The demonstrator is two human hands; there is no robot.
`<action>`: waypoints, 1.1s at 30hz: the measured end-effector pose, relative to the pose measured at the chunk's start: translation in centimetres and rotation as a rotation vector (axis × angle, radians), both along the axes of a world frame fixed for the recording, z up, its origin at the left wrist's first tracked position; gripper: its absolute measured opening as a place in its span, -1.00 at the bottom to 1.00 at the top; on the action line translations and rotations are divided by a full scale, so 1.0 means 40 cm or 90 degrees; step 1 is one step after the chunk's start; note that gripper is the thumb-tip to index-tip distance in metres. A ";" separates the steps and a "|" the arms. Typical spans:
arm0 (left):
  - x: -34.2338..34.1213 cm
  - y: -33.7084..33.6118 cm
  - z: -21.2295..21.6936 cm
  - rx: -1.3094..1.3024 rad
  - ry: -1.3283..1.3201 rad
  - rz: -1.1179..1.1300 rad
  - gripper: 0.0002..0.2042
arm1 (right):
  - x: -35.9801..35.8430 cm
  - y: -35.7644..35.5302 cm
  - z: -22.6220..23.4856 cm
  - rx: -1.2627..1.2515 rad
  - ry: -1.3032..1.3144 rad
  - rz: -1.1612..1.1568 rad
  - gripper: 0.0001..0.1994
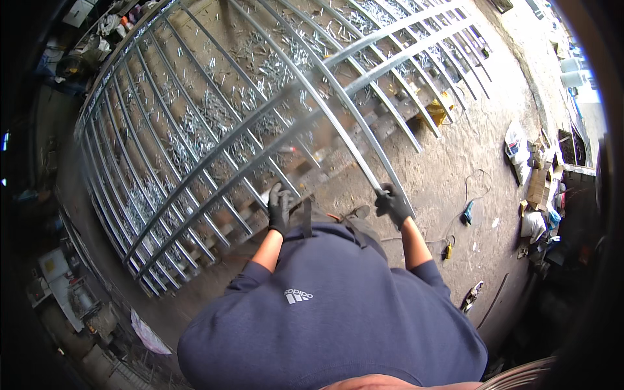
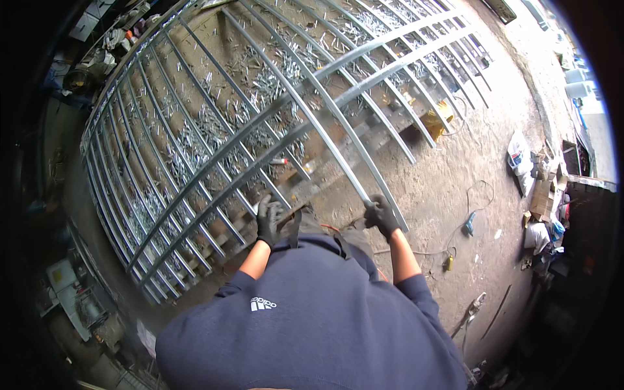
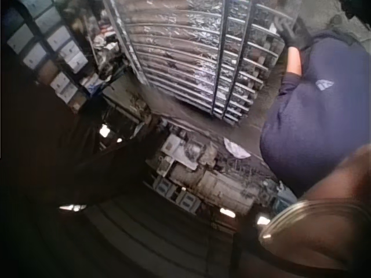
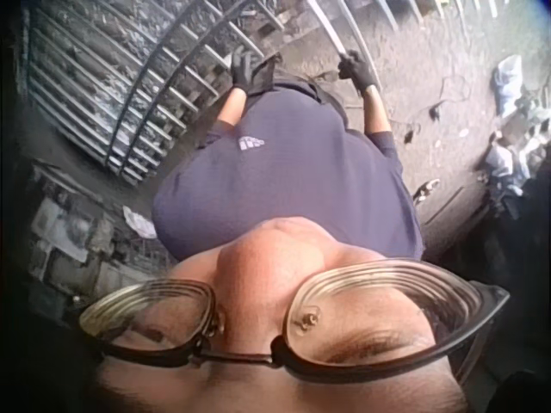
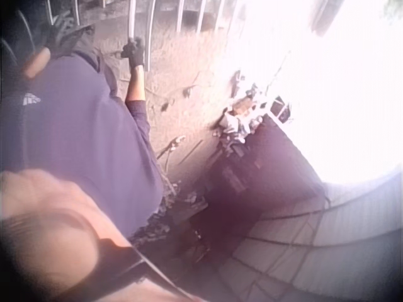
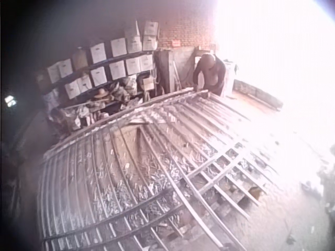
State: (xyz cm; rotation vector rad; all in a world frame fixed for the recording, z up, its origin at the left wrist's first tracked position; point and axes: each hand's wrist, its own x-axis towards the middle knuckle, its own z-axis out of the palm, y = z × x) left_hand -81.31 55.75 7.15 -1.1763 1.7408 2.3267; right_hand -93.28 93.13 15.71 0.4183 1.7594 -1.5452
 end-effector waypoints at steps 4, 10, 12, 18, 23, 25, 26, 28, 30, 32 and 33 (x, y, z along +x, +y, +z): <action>0.023 0.151 -0.030 0.035 0.003 -0.264 -0.62 | 0.017 0.007 0.038 -0.200 -0.072 0.097 -0.55; -0.176 0.459 0.057 0.250 -0.028 -0.282 -0.47 | -0.005 0.084 0.060 -0.361 -0.264 0.084 -0.52; -0.241 0.564 0.081 0.481 0.090 -0.226 -0.48 | 0.003 0.120 0.070 -0.308 -0.186 0.112 -0.49; -0.259 0.698 0.143 0.651 0.229 -0.116 -0.60 | 0.041 0.247 0.090 -0.451 -0.154 0.050 -0.64; -0.280 0.713 0.140 0.581 0.156 -0.087 -0.52 | 0.088 0.297 0.058 -0.017 0.156 0.230 -0.62; -0.281 0.723 0.124 0.608 0.167 -0.071 -0.56 | 0.111 0.317 0.025 0.070 0.232 0.266 -0.52; -0.280 0.728 0.117 0.546 0.139 -0.041 -0.58 | 0.121 0.326 0.004 0.093 0.209 0.286 -0.48; -0.289 0.725 0.109 0.565 0.127 -0.052 -0.61 | 0.158 0.362 -0.040 0.150 0.334 0.356 -0.44; -0.310 0.704 0.108 0.582 0.109 -0.066 -0.62 | 0.235 0.432 -0.076 0.230 0.641 0.457 -0.44; -0.339 0.677 0.095 0.648 0.115 -0.168 -0.66 | 0.356 0.555 -0.096 0.211 0.411 0.320 -0.51; -0.350 0.671 0.077 0.577 0.070 -0.172 -0.66 | 0.433 0.652 -0.093 0.210 0.341 0.346 -0.53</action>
